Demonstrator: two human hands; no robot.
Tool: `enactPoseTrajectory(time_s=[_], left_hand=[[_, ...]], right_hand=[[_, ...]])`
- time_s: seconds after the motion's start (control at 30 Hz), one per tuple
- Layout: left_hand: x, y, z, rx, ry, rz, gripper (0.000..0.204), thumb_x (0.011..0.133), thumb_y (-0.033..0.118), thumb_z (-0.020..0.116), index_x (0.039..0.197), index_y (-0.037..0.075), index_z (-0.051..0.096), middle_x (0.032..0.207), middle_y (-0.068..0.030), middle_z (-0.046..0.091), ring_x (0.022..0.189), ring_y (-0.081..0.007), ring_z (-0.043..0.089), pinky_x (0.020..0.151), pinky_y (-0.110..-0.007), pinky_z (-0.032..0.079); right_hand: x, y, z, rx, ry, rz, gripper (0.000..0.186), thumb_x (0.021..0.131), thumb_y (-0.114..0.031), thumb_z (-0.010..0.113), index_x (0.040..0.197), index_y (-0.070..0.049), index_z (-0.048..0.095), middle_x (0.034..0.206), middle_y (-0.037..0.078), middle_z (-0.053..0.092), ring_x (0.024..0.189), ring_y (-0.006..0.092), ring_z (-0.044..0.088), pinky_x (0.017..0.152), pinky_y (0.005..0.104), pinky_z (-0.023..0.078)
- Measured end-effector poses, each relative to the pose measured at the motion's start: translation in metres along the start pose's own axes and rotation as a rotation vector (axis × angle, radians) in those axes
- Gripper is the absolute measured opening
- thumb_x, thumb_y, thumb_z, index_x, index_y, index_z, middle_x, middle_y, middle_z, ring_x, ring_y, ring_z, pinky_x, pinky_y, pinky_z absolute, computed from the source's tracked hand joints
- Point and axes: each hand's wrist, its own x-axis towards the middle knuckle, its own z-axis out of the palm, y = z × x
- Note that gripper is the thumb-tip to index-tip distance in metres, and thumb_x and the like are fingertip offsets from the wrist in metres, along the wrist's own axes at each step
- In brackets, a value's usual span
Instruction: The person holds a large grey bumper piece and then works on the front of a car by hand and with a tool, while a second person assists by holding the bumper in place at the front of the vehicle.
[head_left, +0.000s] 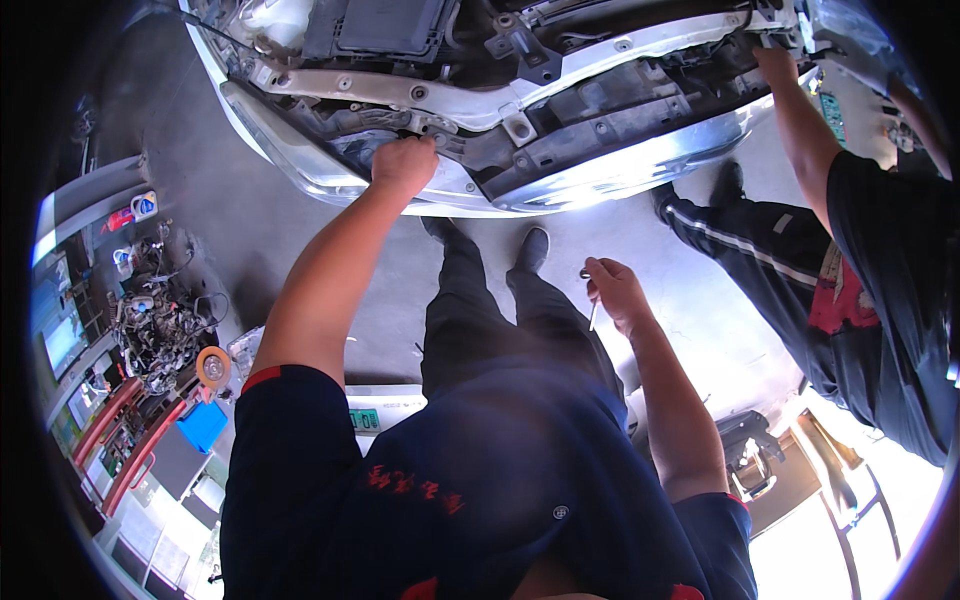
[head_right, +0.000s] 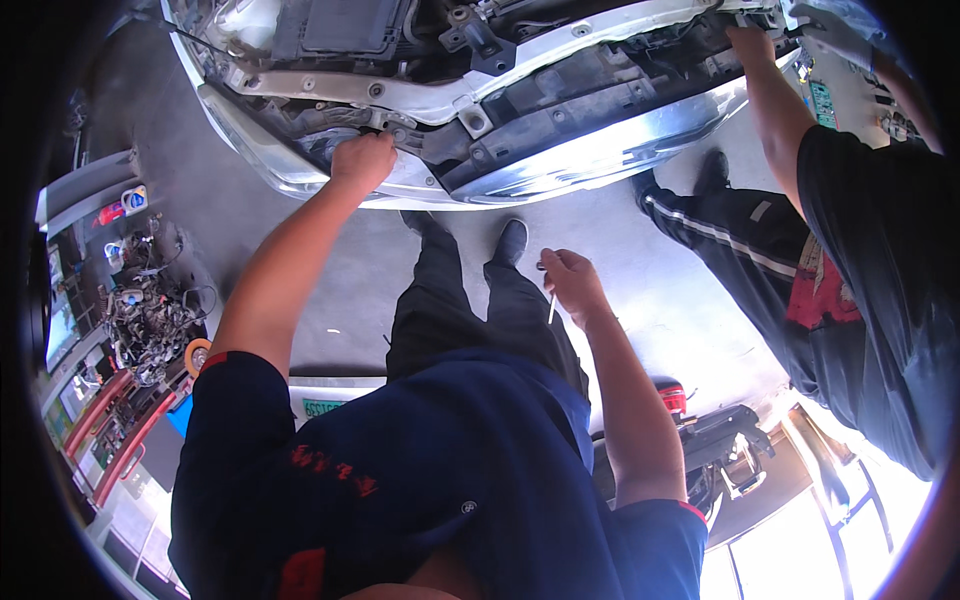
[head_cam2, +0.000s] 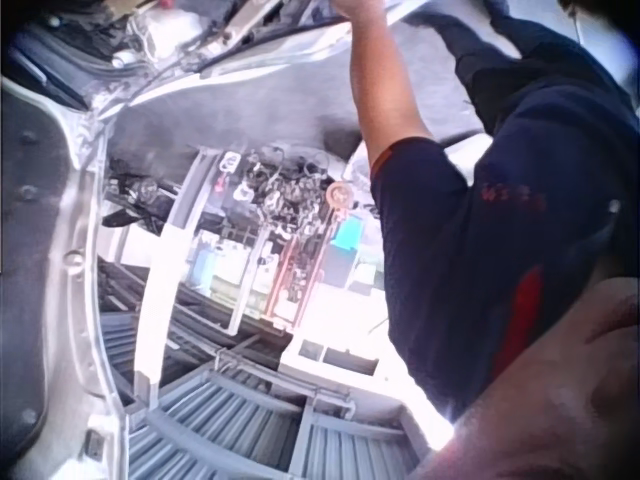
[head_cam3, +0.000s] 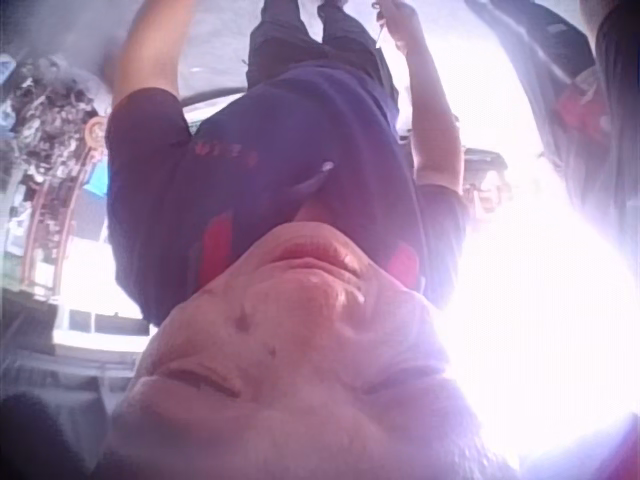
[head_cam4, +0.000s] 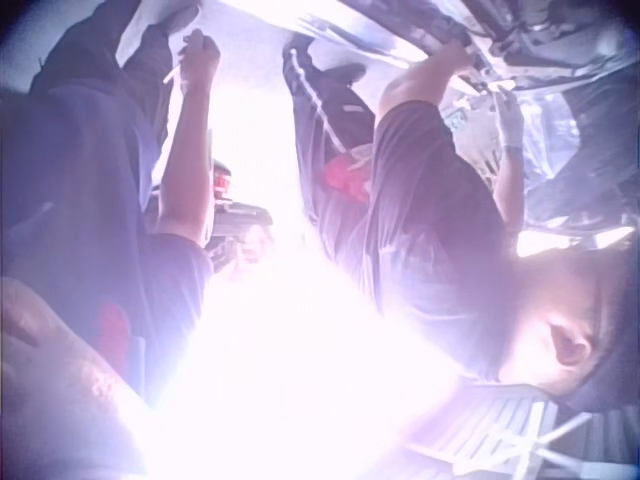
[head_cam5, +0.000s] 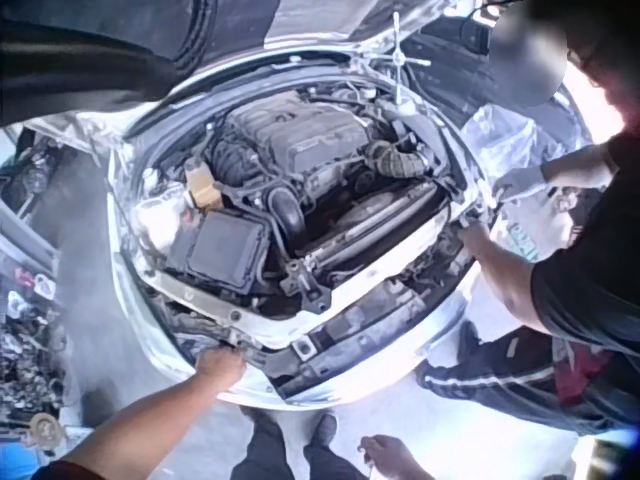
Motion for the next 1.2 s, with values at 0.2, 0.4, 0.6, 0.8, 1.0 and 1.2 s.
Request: enactPoseTrajectory(time_s=[0.2, 0.4, 0.6, 0.8, 1.0, 1.2], left_hand=[[-0.014, -0.014, 0.001, 0.086, 0.159, 0.221, 0.02, 0.086, 0.027, 0.059, 0.095, 0.01, 0.065, 0.09, -0.0095, 0.068, 0.084, -0.0287, 0.068, 0.072, -0.044, 0.056], [-0.017, -0.011, -0.003, 0.08, 0.126, 0.241, 0.021, 0.085, 0.028, 0.063, 0.098, 0.011, 0.064, 0.092, -0.0076, 0.067, 0.084, -0.0277, 0.067, 0.072, -0.042, 0.056], [-0.006, -0.021, -0.002, 0.115, 0.176, 0.334, 0.02, 0.088, 0.028, 0.059, 0.095, 0.011, 0.066, 0.09, -0.0085, 0.069, 0.082, -0.0276, 0.069, 0.069, -0.042, 0.056], [-0.004, -0.008, -0.008, 0.071, -0.052, 0.106, 0.024, 0.088, 0.032, 0.054, 0.087, 0.014, 0.071, 0.085, -0.0094, 0.073, 0.081, -0.0252, 0.072, 0.07, -0.041, 0.057], [-0.013, -0.022, -0.003, 0.071, 0.123, 0.259, 0.025, 0.086, 0.026, 0.057, 0.105, 0.01, 0.064, 0.099, -0.0095, 0.069, 0.088, -0.0275, 0.07, 0.072, -0.043, 0.056], [-0.008, -0.035, 0.004, -0.019, 0.116, 0.385, 0.024, 0.085, 0.025, 0.058, 0.104, 0.011, 0.065, 0.098, -0.0101, 0.07, 0.09, -0.0271, 0.069, 0.074, -0.042, 0.056]], right_hand=[[-0.008, 0.002, -0.002, 0.024, 0.077, 0.027, 0.035, 0.097, -0.035, 0.06, 0.089, -0.002, 0.068, 0.067, 0.002, 0.059, 0.062, 0.01, 0.052, 0.062, 0.0272, 0.042], [-0.016, 0.01, 0.011, 0.068, 0.065, 0.009, 0.036, 0.097, -0.036, 0.059, 0.087, -0.002, 0.067, 0.067, 0.002, 0.06, 0.063, 0.0103, 0.053, 0.062, 0.0272, 0.042], [-0.015, -0.015, 0.039, 0.316, -0.245, 0.084, 0.025, 0.101, -0.024, 0.049, 0.101, -0.002, 0.061, 0.079, 0.004, 0.057, 0.067, 0.0125, 0.055, 0.065, 0.0289, 0.051], [0.034, -0.096, 0.083, -0.247, 0.017, -0.158, 0.029, 0.091, -0.027, 0.058, 0.099, 0.0, 0.064, 0.082, 0.009, 0.064, 0.071, 0.0207, 0.061, 0.066, 0.0348, 0.05], [0.098, -0.171, 0.121, -1.35, 0.097, -0.16, 0.037, 0.089, -0.03, 0.056, 0.113, -0.004, 0.07, 0.115, 0.023, 0.068, 0.112, 0.0373, 0.064, 0.095, 0.0436, 0.052], [0.111, -0.159, 0.137, -1.099, 0.453, -0.06, 0.038, 0.087, -0.032, 0.06, 0.107, -0.003, 0.071, 0.113, 0.023, 0.068, 0.11, 0.0379, 0.065, 0.093, 0.0459, 0.052]])
